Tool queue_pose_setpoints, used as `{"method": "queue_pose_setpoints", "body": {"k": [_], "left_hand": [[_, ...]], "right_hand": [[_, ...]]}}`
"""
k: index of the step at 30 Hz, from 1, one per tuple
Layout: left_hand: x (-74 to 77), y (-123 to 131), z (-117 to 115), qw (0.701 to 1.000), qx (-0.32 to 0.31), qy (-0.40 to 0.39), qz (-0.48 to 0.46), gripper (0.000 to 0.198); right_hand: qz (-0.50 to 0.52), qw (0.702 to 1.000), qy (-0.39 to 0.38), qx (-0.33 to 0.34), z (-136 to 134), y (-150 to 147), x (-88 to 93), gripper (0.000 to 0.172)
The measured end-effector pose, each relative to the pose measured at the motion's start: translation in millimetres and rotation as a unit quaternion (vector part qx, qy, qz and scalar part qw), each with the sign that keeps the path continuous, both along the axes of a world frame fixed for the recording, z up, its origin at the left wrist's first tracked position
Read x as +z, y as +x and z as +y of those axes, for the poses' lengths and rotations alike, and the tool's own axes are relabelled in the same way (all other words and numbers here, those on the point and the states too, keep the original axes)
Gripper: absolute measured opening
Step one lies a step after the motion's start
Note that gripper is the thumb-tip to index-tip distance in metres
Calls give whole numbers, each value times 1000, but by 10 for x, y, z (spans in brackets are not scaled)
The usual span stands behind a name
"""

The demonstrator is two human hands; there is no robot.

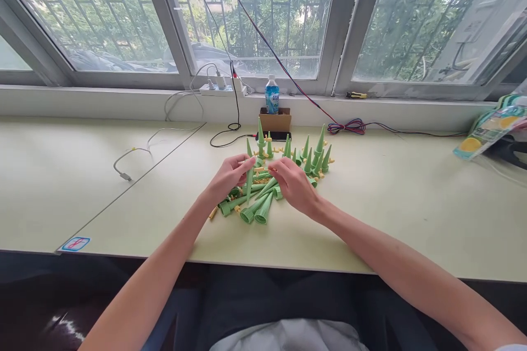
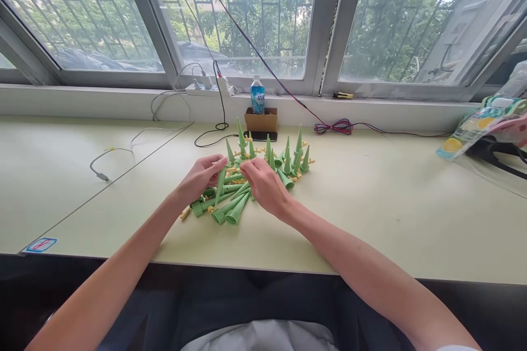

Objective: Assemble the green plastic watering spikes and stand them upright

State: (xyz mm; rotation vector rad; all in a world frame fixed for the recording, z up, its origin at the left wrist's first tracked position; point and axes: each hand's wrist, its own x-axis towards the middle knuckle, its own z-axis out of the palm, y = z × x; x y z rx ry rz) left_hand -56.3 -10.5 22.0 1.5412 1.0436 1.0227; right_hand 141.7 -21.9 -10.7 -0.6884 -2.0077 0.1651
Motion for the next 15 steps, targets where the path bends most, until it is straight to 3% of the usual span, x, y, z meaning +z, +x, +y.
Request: {"method": "queue_pose_setpoints", "body": {"k": [15], "left_hand": [[33, 24, -66, 997, -7, 28, 69, 36]], "right_hand": [[-15, 1000, 15, -8, -3, 2, -32, 12]]}}
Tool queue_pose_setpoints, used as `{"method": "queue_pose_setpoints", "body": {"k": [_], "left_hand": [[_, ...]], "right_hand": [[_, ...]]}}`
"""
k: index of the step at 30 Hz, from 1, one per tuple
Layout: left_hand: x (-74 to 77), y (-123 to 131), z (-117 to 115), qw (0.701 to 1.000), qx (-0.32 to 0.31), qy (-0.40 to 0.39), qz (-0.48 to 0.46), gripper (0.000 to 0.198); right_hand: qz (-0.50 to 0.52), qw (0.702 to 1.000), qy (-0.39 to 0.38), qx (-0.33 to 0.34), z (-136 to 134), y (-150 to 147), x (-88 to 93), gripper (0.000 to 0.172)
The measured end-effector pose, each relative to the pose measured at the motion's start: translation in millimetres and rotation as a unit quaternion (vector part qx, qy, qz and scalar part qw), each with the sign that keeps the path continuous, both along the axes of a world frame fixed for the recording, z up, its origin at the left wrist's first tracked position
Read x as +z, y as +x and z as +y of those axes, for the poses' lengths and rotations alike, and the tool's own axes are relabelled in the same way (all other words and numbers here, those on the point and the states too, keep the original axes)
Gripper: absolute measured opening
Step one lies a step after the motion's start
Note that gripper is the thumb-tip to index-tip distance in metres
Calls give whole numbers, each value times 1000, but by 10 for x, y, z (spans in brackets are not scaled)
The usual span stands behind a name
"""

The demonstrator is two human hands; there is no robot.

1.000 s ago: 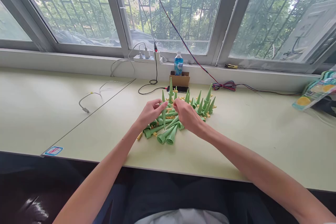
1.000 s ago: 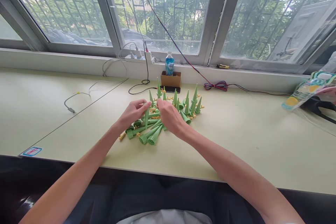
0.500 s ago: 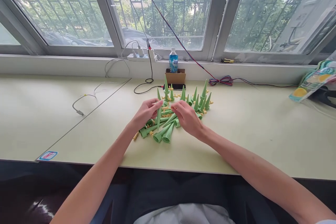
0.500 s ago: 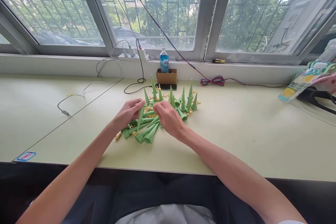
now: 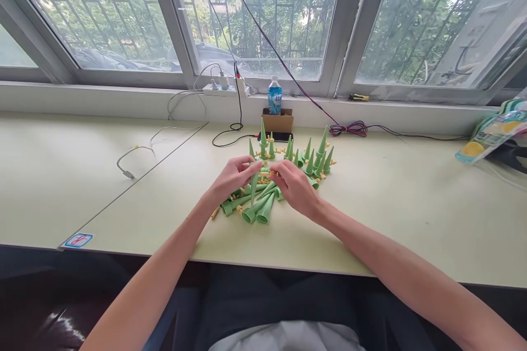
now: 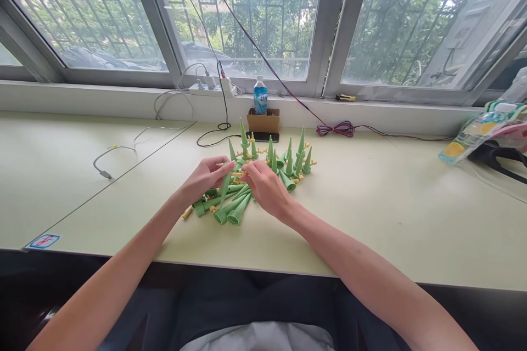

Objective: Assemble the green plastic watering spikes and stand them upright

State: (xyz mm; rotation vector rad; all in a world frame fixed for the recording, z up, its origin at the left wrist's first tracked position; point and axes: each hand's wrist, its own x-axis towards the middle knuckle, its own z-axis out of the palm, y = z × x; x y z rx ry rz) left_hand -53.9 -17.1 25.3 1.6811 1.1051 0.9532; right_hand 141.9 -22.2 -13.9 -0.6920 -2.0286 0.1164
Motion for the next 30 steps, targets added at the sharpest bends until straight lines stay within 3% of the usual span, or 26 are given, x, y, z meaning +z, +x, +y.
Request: {"method": "queue_pose_setpoints", "body": {"k": [13, 30], "left_hand": [[27, 23, -43, 999, -49, -10, -7, 43], [24, 23, -37, 999, -30, -9, -17, 36]], "right_hand": [[33, 999, -27, 12, -31, -12, -19, 13], [37, 997, -60, 16, -32, -7, -34, 15]]}}
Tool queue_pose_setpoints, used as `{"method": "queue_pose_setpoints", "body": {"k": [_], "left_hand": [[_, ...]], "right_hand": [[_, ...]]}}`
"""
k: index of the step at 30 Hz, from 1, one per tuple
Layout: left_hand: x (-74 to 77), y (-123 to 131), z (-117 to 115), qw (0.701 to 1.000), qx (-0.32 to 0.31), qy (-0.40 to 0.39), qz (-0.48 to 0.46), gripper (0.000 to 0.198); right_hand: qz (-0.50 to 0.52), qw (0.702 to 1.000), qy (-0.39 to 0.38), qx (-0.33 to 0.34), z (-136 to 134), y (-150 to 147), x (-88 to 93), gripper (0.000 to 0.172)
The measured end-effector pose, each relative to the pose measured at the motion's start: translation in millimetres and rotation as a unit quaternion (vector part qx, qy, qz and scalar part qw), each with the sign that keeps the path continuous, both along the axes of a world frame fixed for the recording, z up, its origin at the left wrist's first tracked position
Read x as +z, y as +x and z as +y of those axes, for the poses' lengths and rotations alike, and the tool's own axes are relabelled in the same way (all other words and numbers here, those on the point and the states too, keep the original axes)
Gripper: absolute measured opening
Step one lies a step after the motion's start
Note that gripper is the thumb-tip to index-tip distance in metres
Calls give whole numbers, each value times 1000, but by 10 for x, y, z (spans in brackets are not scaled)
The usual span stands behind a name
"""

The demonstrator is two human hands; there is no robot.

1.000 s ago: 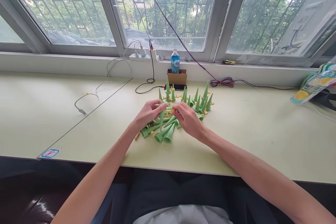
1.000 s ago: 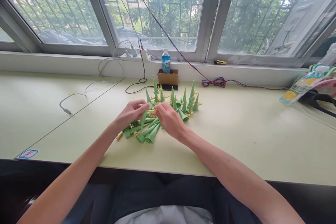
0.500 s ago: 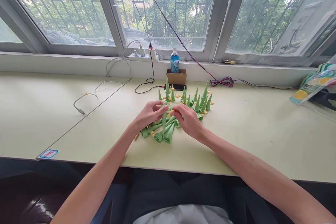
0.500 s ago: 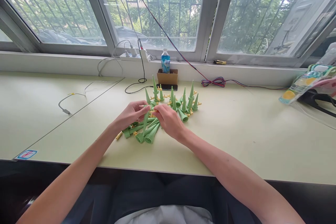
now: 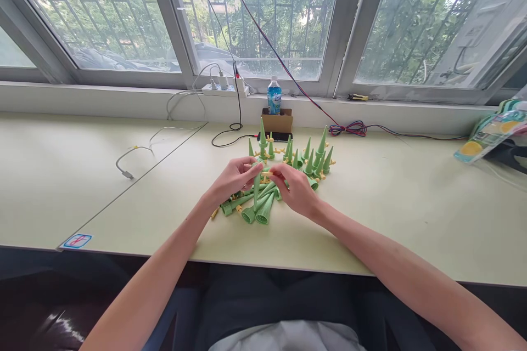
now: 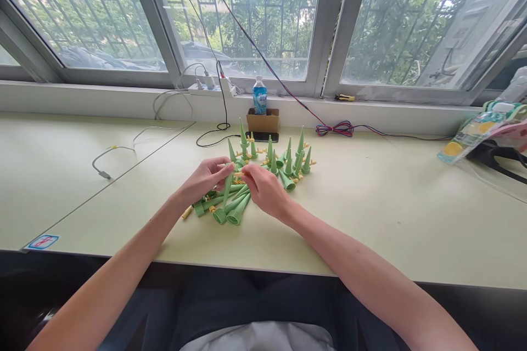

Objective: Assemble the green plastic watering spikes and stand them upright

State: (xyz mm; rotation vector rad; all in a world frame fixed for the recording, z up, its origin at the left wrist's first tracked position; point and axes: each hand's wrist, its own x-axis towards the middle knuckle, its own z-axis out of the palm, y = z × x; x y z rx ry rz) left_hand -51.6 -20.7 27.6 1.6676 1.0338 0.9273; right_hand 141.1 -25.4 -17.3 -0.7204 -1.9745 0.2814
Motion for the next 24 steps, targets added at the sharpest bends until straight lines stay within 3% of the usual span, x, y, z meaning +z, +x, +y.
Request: {"method": "queue_pose_setpoints", "body": {"k": [8, 17, 24], "left_hand": [[13, 3, -19, 999, -6, 6, 31, 39], [10, 1, -12, 999, 0, 10, 30, 40], [33, 11, -39, 999, -21, 21, 46, 40]], "right_hand": [[-33, 998, -33, -38, 12, 8, -16, 38], [-20, 999, -39, -20, -16, 6, 1, 18], [-38, 997, -46, -41, 10, 5, -28, 33]]}}
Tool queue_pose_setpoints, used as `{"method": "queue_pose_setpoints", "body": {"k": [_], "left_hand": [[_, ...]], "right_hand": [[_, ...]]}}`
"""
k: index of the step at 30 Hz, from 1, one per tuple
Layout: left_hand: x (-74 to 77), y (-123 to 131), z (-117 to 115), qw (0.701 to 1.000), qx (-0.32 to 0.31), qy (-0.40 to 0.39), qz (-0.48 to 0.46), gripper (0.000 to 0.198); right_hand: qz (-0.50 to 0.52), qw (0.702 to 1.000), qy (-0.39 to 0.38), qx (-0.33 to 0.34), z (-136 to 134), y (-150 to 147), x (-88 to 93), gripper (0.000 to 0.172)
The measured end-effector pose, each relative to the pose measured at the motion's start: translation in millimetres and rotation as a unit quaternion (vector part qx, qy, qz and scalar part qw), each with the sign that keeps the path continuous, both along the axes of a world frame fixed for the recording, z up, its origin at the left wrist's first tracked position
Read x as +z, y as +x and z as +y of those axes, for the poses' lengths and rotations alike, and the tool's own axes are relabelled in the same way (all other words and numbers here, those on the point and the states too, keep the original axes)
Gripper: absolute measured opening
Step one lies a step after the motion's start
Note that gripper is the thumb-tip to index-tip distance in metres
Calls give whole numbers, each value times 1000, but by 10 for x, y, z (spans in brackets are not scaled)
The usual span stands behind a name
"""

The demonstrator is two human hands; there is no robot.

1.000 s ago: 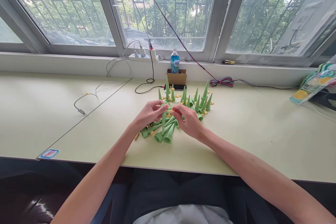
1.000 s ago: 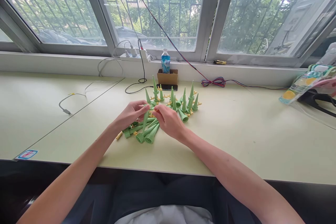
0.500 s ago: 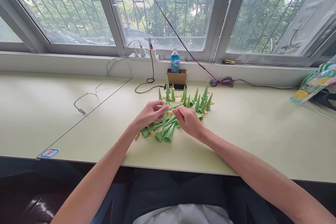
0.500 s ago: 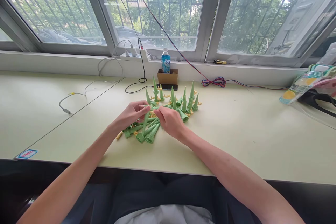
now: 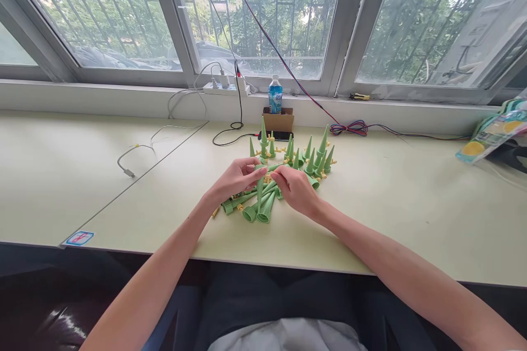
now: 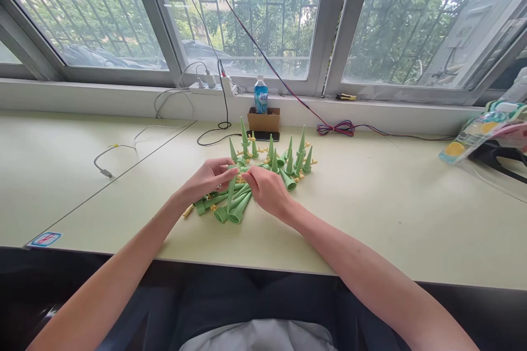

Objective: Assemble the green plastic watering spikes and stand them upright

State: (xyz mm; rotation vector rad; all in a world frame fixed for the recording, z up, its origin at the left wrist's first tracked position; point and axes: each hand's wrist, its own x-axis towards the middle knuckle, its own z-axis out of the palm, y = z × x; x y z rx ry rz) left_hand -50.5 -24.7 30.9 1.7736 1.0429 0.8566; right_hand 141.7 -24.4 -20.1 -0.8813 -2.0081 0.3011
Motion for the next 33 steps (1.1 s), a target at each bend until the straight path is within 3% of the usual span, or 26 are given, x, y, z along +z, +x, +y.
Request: {"method": "queue_pose_setpoints", "body": {"k": [3, 12, 24, 29, 33], "left_hand": [[1, 2, -1, 1000, -7, -5, -2, 40], [-9, 0, 5, 1000, 9, -7, -24, 38], [-34, -11, 27, 1000, -10, -11, -8, 37], [-9, -5, 13, 1000, 23, 4, -6, 40], [-30, -17, 28, 1000, 17, 9, 8, 39]], "right_hand": [[-2, 1000, -6, -11, 0, 6, -1, 38], [6, 1000, -21, 16, -29, -4, 18, 19], [-47, 998, -39, -32, -34, -18, 14, 39], [-5, 999, -53, -9, -45, -10, 19, 23], [0, 999, -38, 11, -37, -10, 7, 19]]}}
